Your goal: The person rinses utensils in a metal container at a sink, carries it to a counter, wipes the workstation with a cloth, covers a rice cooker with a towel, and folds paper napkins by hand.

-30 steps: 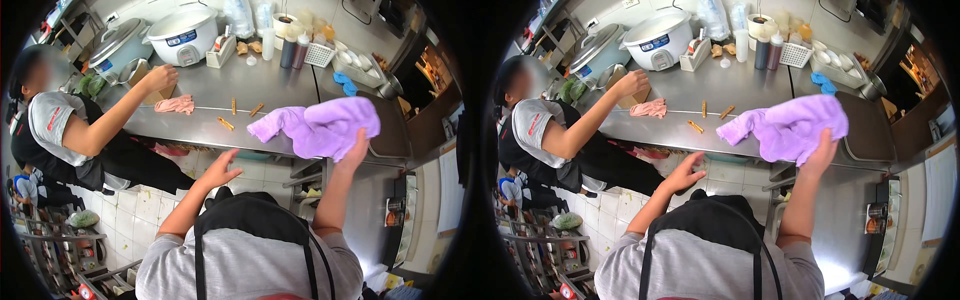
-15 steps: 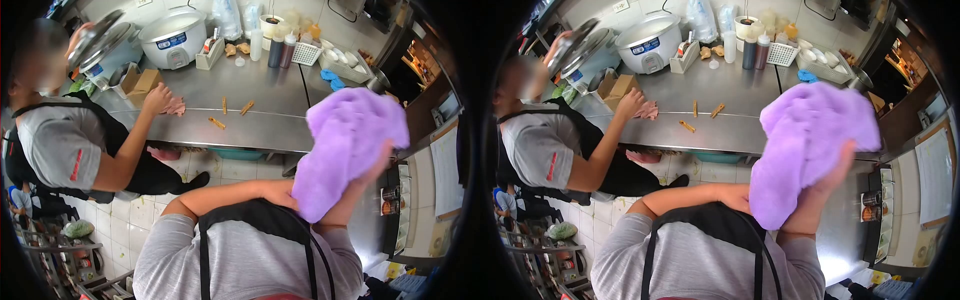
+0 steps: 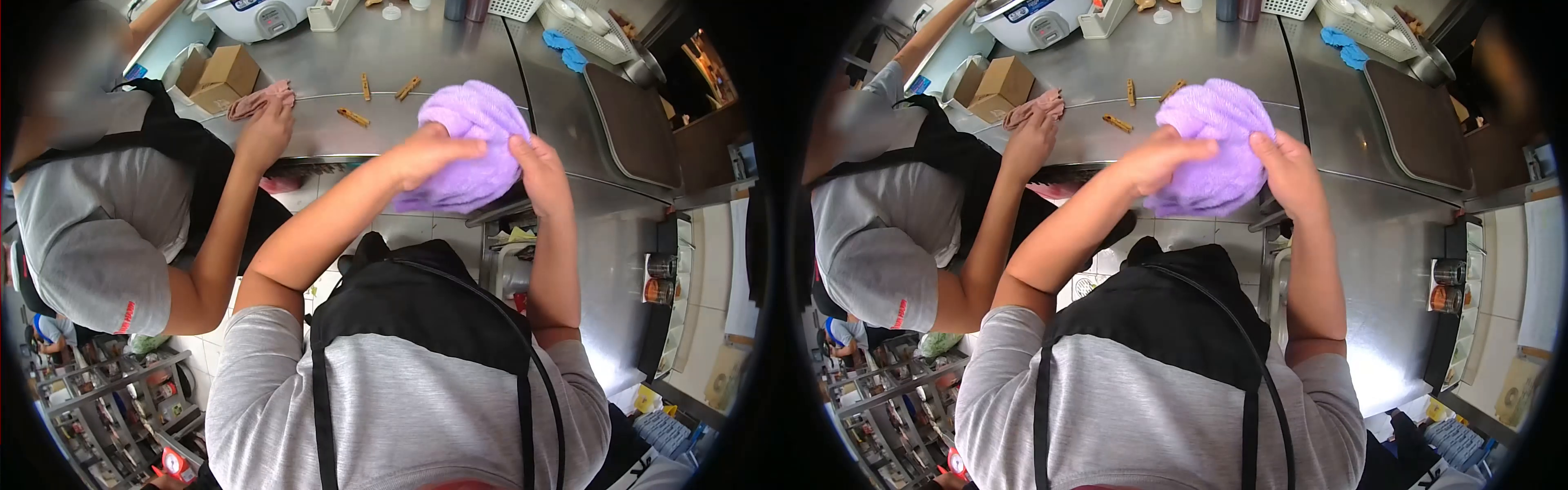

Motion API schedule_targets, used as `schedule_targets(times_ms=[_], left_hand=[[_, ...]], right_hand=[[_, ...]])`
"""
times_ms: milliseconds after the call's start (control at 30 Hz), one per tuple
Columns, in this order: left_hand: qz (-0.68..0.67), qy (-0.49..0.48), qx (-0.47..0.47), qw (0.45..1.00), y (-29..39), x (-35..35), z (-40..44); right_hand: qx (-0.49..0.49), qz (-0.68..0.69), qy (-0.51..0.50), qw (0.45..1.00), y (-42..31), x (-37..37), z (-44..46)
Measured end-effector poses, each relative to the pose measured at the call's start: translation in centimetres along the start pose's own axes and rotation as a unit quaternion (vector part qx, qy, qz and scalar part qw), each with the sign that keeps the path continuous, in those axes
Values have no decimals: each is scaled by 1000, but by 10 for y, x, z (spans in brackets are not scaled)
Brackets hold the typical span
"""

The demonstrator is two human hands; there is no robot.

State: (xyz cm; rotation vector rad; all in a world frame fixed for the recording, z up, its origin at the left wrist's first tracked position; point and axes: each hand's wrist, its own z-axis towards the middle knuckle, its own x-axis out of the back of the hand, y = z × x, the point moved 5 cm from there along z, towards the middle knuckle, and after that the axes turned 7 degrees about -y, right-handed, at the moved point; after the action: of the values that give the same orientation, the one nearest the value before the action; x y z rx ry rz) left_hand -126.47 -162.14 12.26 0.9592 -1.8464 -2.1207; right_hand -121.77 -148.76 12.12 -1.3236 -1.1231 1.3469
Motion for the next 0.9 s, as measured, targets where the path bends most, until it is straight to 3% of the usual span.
schedule_targets(times_ms=[33,133,267,500,633,767,800,867,900], left_hand=[[-105,2,25,994,7,1,-3],[-201,15,-16,979,27,13,-9],[-154,41,-101,982,58,33,-12],[-146,96,-189,966,102,62,-29],[-252,54,-199,945,101,59,-33],[-463,90,-51,880,46,15,-32],[-514,-4,23,857,30,6,-30],[-347,71,-14,935,27,13,-23],[-323,57,-55,943,37,20,-22]], right_hand=[[-12,33,-20,999,1,5,4],[17,117,13,993,-10,12,9],[83,251,-14,964,-32,28,26],[168,332,-30,928,-93,29,41],[126,348,-110,923,-107,34,52],[117,304,-54,944,-117,20,56],[122,292,-48,947,-118,20,57],[126,269,-34,954,-117,27,60],[126,269,-25,955,-118,30,61]])
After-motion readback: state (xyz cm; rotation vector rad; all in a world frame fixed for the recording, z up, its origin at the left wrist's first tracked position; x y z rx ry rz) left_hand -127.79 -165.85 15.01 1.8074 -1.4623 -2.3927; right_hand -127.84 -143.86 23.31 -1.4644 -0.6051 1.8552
